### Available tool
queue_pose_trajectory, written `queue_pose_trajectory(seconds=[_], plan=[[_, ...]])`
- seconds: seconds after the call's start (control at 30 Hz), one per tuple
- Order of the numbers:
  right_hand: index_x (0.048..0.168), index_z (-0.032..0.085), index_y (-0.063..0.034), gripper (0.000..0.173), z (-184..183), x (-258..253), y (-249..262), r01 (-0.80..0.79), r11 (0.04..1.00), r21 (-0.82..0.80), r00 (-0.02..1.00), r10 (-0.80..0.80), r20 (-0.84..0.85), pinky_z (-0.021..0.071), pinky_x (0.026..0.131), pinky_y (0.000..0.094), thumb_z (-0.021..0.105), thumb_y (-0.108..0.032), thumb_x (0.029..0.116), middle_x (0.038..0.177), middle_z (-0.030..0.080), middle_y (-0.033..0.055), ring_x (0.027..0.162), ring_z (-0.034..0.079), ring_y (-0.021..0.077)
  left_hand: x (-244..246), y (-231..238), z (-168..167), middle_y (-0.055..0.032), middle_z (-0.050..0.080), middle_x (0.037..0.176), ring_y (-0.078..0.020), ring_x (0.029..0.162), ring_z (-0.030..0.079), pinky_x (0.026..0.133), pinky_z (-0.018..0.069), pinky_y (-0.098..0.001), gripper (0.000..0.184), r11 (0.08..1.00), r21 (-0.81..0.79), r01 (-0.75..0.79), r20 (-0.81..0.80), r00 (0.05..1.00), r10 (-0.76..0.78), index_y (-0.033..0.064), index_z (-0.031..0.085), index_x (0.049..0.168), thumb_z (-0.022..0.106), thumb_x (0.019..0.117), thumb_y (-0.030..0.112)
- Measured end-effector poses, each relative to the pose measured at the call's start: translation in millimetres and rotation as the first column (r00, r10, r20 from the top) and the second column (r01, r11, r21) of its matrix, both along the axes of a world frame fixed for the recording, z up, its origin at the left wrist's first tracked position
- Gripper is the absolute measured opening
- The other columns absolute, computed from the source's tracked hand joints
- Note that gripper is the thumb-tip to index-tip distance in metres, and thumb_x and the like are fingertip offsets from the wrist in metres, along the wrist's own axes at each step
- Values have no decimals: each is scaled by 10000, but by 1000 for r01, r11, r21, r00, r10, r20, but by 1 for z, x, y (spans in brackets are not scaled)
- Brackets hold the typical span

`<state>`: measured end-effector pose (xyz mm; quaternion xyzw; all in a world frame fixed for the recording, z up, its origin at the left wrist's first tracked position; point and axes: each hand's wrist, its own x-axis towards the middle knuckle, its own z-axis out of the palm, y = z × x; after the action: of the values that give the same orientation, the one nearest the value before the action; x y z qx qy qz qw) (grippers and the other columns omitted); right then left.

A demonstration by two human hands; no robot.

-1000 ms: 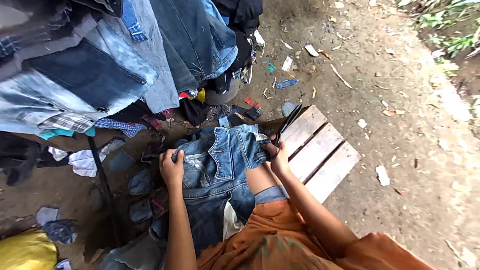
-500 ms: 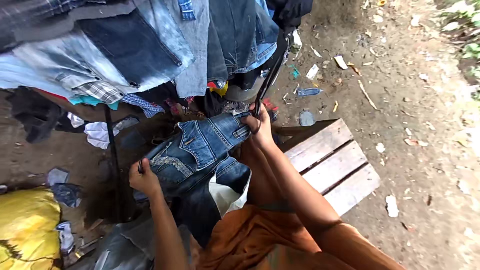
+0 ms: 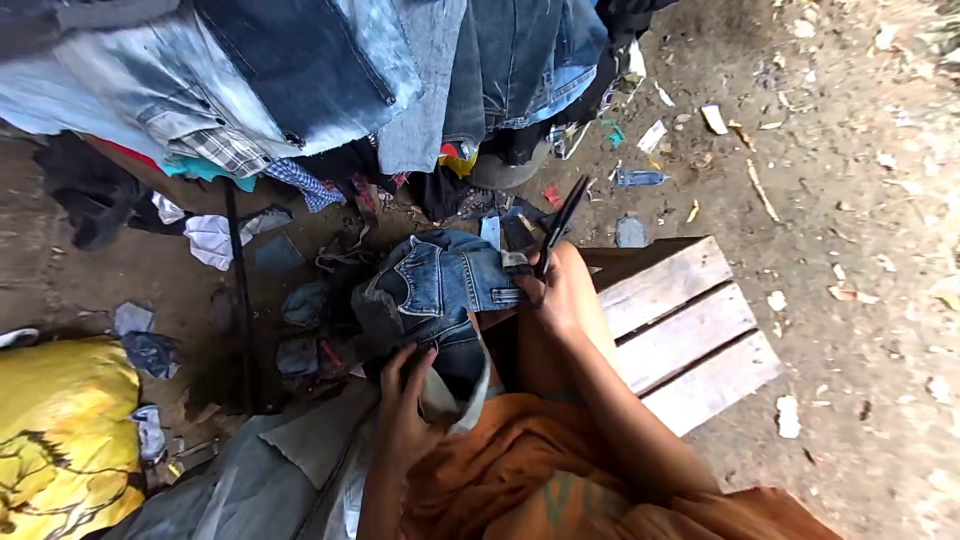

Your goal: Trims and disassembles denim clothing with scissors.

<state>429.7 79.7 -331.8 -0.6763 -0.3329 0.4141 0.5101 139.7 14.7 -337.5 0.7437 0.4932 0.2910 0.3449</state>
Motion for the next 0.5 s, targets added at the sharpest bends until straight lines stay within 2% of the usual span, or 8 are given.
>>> queue_pose_trajectory(seconds=[0.03, 0.1, 0.13, 0.2, 0.3, 0.37, 0.43, 0.5], plan=[[1155, 524, 37, 284, 0, 0, 2, -36, 998, -47, 998, 38, 57, 515, 742, 308, 654, -20, 910, 935, 606, 117, 809, 594, 120, 0, -2, -1, -244, 566, 1361, -352, 1295, 537, 1075, 465, -461, 663, 999, 48, -18, -47, 999, 20, 145, 659, 1346, 790, 753, 411], [1238, 526, 43, 314, 3, 1, 2, -95, 986, -137, 979, 118, 169, 523, 805, 373, 627, -143, 1007, 1003, 631, 163, 864, 617, 184, -4, 1, 2, -205, 665, 1123, -312, 1045, 656, 915, 550, -419, 339, 991, 134, -27, -115, 992, 42, 111, 740, 1202, 667, 879, 181], [1282, 533, 44, 352, 7, 3, -2, -112, 982, -150, 965, 143, 221, 532, 840, 416, 608, -183, 1024, 1045, 652, 186, 902, 640, 220, -7, 3, 5, -181, 690, 1033, -276, 932, 688, 830, 578, -390, 294, 988, 153, 1, -143, 989, 21, 90, 757, 1163, 604, 912, 112], [1314, 535, 43, 374, 15, 11, -17, -126, 986, -109, 942, 153, 299, 546, 838, 438, 596, -189, 1027, 1049, 665, 187, 893, 659, 231, -10, -1, 15, -162, 684, 958, -237, 809, 684, 721, 582, -366, 282, 989, 123, 76, -171, 984, -55, 62, 754, 1153, 546, 970, 119], [1305, 538, 54, 384, 26, 21, -57, -114, 993, -37, 943, 120, 309, 580, 702, 330, 602, -179, 1006, 970, 689, 111, 758, 668, 131, -11, -23, 41, -149, 683, 942, -231, 743, 682, 644, 584, -374, 296, 989, 29, 147, -224, 965, -137, 53, 748, 1157, 564, 992, 216], [1281, 539, 83, 357, 47, 22, -90, -147, 987, -69, 974, 157, 161, 554, 637, 257, 571, -132, 998, 882, 675, 45, 679, 633, 66, -3, -40, 51, -151, 687, 934, -249, 713, 690, 608, 587, -398, 305, 987, -5, 162, -266, 951, -157, 46, 749, 1153, 586, 967, 226], [1261, 550, 43, 323, 68, 15, -124, -243, 954, -172, 968, 227, -111, 534, 604, 204, 533, -145, 999, 790, 635, -52, 627, 595, 13, 7, -51, 51, -156, 676, 918, -255, 693, 684, 588, 583, -393, 304, 988, 17, 150, -285, 948, -139, 33, 739, 1142, 586, 959, 222], [1191, 597, -38, 338, 72, 7, -155, -368, 898, -241, 899, 278, -337, 491, 578, 174, 587, -294, 971, 755, 588, -110, 607, 549, -23, 10, -51, 49, -157, 668, 917, -249, 697, 679, 591, 579, -379, 305, 988, 37, 148, -279, 951, -132, 25, 726, 1151, 575, 962, 212]])
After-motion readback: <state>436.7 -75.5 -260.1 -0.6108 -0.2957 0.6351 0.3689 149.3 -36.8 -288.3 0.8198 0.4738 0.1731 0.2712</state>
